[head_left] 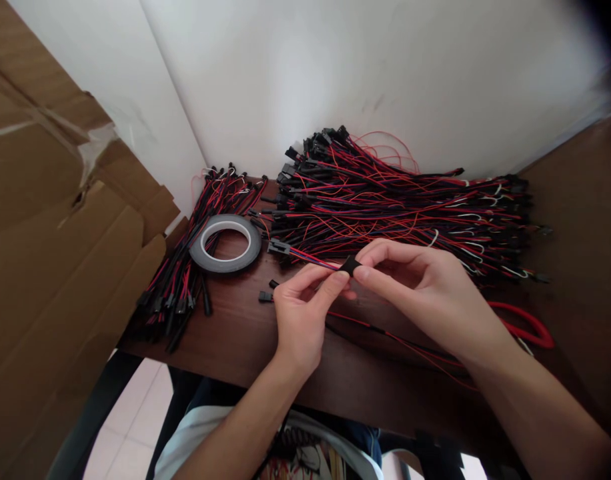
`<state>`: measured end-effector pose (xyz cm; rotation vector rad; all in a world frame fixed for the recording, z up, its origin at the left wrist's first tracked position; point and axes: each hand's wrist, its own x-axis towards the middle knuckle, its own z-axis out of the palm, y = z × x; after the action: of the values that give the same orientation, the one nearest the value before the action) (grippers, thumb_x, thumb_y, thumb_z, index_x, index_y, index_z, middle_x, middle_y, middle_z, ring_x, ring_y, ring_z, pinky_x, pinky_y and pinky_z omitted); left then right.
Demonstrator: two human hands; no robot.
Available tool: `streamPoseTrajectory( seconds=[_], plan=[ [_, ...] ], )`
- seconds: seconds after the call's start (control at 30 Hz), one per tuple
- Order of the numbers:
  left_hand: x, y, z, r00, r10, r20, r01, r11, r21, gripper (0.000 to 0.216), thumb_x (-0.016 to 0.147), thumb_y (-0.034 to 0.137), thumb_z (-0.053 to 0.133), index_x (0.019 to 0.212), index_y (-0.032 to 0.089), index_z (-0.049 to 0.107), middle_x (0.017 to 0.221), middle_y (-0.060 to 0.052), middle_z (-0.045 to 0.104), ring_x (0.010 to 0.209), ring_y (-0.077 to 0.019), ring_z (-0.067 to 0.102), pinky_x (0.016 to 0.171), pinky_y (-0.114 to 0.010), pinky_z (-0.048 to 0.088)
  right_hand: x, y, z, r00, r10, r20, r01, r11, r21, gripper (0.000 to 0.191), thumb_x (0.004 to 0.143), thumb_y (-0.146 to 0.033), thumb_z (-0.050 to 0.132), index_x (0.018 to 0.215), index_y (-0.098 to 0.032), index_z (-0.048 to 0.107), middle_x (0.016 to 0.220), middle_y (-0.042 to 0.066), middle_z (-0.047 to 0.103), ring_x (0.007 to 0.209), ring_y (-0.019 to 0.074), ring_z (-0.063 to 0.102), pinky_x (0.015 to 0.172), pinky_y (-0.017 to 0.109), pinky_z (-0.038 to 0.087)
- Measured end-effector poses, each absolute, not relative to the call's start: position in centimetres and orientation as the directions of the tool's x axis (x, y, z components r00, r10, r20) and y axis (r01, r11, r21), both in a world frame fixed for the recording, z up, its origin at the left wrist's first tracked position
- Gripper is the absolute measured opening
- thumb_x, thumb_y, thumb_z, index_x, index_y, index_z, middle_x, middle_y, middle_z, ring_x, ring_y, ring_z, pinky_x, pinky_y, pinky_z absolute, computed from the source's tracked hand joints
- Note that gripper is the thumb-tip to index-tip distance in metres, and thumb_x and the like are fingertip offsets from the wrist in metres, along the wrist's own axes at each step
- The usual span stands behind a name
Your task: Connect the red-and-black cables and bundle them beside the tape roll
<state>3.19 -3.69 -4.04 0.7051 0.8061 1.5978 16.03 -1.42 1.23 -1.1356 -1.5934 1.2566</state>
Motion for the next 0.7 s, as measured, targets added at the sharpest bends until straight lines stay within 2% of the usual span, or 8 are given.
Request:
streamPoseTrajectory(
  seconds=[0.17,0.3,0.53,0.7],
  plan=[
    [3.25,-3.82,-4.05,-0.168,0.985,0.024,-0.575,-0.118,0.81,0.001,0.076,0.02,0.077,0.077,0.02,0.077,0.071,0.002,0.069,0.06,-0.0057,0.064,0.062,-0.014,0.054,16.18,-1.43,0.92,-0.307,0.95,0.057,0.169,0.113,-0.979,0.019,0.075,-0.029,0.076,0.08,-0.017,0.063,0.077,0.001,0.066,0.07,0.012,0.064,0.065,0.02,0.053],
    [3.22,-3.76,-4.08,-0.179,0.984,0.012,-0.594,-0.118,0.796,0.002,0.076,0.019,0.076,0.077,0.021,0.077,0.073,0.003,0.071,0.062,-0.0057,0.065,0.062,-0.014,0.056,16.56,-1.35,0.52,-0.333,0.937,0.108,0.155,0.167,-0.974,0.027,0.073,-0.028,0.079,0.093,-0.019,0.062,0.085,0.001,0.067,0.075,0.013,0.066,0.07,0.022,0.056],
    [3.17,-3.67,-4.2,-0.19,0.982,-0.006,-0.576,-0.106,0.811,0.003,0.076,0.019,0.077,0.078,0.019,0.076,0.07,0.002,0.07,0.06,-0.0059,0.064,0.061,-0.015,0.054,16.95,-1.45,0.86,-0.369,0.915,0.162,0.366,0.304,-0.88,0.011,0.086,-0.03,0.067,0.086,-0.019,0.067,0.08,0.0,0.068,0.069,0.0111,0.065,0.063,0.021,0.051],
    [3.11,-3.74,-4.19,-0.196,0.981,-0.003,-0.558,-0.109,0.822,0.004,0.074,0.02,0.078,0.076,0.019,0.074,0.068,0.003,0.067,0.058,-0.0052,0.061,0.059,-0.015,0.051,16.68,-1.57,0.87,-0.341,0.928,0.148,0.319,0.262,-0.911,0.011,0.083,-0.03,0.069,0.084,-0.019,0.067,0.077,0.0,0.069,0.068,0.0111,0.065,0.062,0.02,0.052]
  ],
)
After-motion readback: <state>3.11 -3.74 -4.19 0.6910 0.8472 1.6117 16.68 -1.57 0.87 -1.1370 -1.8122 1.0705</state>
